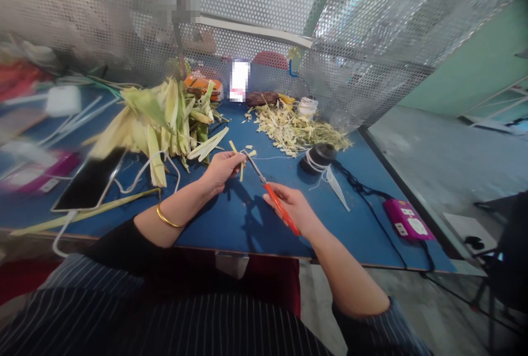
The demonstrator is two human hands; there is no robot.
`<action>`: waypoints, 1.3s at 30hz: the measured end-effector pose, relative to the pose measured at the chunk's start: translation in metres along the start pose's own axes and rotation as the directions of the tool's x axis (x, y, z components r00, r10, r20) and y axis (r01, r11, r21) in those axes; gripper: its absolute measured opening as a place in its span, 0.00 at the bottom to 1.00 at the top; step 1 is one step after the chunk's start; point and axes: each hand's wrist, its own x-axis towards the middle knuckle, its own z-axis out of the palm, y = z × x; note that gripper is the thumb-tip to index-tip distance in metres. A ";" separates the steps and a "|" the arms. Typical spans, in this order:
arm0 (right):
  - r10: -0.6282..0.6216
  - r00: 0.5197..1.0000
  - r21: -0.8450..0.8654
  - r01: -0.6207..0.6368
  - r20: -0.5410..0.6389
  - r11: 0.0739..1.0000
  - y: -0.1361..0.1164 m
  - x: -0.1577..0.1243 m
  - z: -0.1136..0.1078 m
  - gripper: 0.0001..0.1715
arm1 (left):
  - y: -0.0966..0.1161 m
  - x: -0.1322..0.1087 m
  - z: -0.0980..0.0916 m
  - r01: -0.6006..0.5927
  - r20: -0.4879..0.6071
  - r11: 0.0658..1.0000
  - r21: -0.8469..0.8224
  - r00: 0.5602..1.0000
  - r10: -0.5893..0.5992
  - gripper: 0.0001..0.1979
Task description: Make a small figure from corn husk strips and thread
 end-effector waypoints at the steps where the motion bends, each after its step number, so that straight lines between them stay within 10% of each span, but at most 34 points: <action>1: -0.006 1.000 -0.008 0.006 0.001 1.000 -0.001 0.000 0.001 0.25 | 0.000 0.000 0.000 -0.003 0.000 1.000 0.002 1.000 0.003 0.07; 39: -0.122 0.985 -0.265 0.087 -0.119 0.960 -0.009 0.004 0.013 0.22 | 0.002 0.000 0.000 0.015 0.032 0.998 -0.066 0.999 -0.013 0.08</action>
